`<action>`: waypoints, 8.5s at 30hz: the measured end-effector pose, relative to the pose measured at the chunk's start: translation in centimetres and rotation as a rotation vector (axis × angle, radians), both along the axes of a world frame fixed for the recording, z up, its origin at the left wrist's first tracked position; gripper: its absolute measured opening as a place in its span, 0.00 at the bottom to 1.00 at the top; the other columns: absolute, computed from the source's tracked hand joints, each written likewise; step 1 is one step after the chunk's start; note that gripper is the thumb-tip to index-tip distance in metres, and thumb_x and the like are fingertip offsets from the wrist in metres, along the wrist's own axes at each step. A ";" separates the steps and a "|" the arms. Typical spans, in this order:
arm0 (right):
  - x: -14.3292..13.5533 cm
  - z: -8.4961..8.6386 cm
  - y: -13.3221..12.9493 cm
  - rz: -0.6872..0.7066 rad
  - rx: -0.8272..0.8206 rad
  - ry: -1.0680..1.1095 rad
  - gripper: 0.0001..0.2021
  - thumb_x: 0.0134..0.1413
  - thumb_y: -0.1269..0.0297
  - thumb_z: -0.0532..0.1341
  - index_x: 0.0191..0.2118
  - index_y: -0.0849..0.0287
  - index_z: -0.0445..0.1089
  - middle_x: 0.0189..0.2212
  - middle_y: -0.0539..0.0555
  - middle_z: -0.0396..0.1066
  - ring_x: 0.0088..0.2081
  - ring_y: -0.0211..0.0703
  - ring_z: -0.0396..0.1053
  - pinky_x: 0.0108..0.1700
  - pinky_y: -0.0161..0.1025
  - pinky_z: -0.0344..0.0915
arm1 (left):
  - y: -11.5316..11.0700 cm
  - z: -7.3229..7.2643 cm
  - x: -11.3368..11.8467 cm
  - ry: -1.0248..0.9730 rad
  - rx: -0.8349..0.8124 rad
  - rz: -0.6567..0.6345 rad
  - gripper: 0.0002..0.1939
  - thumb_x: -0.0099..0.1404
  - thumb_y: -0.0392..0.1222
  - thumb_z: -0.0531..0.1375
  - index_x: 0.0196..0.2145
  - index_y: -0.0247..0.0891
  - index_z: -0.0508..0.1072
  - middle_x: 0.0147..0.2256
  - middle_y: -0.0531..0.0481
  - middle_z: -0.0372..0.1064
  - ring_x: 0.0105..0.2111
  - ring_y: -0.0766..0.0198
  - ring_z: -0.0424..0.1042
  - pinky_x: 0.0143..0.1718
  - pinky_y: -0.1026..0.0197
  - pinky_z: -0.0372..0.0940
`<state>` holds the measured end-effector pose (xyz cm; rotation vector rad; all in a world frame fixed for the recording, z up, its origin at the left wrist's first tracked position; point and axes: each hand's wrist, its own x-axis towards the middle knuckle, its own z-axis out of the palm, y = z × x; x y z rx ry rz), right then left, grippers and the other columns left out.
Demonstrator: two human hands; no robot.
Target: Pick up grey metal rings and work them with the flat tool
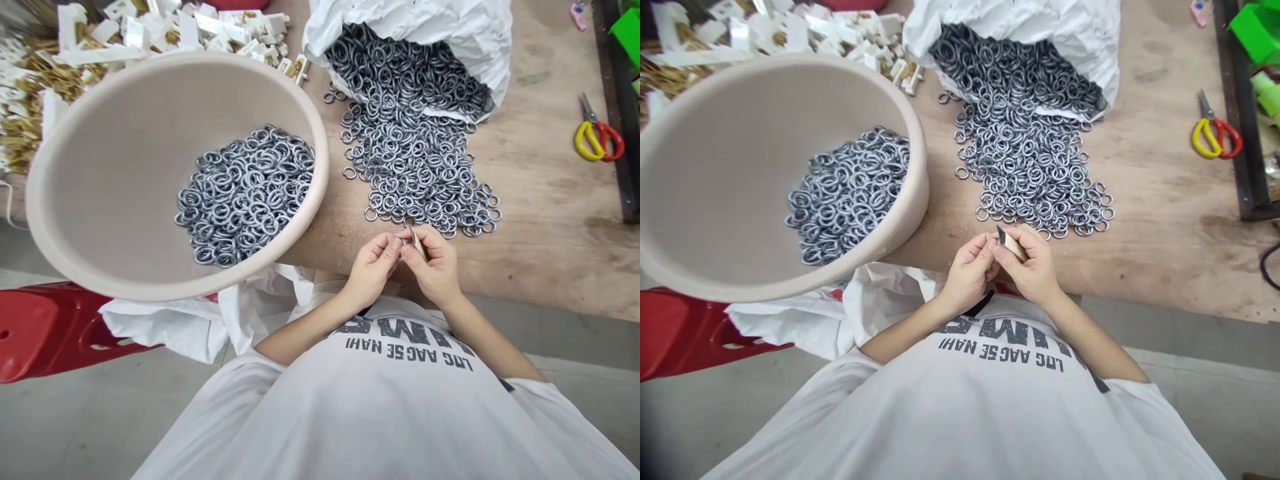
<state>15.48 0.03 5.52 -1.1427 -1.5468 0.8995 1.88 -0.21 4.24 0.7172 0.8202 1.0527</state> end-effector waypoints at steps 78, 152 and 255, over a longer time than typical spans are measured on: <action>1.0 1.2 -1.2 0.035 0.225 -0.489 0.14 0.65 0.54 0.61 0.31 0.58 0.71 0.25 0.50 0.69 0.27 0.37 0.62 0.31 0.37 0.55 | 0.2 1.7 0.2 -0.042 -0.156 0.064 0.27 0.60 0.64 0.64 0.25 0.38 0.61 0.18 0.60 0.53 0.16 0.75 0.50 0.15 0.71 0.47; 1.4 1.5 0.5 -0.067 -0.041 -0.567 0.20 0.69 0.49 0.53 0.33 0.56 0.73 0.26 0.50 0.71 0.29 0.41 0.67 0.33 0.37 0.56 | -1.2 1.9 -2.0 -0.005 -0.003 -0.187 0.23 0.66 0.56 0.60 0.23 0.37 0.62 0.17 0.55 0.56 0.17 0.73 0.52 0.19 0.66 0.45; 0.0 -0.2 0.4 0.024 -0.167 0.061 0.07 0.63 0.58 0.62 0.40 0.56 0.71 0.32 0.50 0.71 0.34 0.40 0.68 0.41 0.40 0.66 | 0.8 0.3 -0.5 0.034 -0.019 0.088 0.16 0.66 0.55 0.63 0.36 0.38 0.72 0.26 0.56 0.61 0.21 0.74 0.59 0.20 0.69 0.55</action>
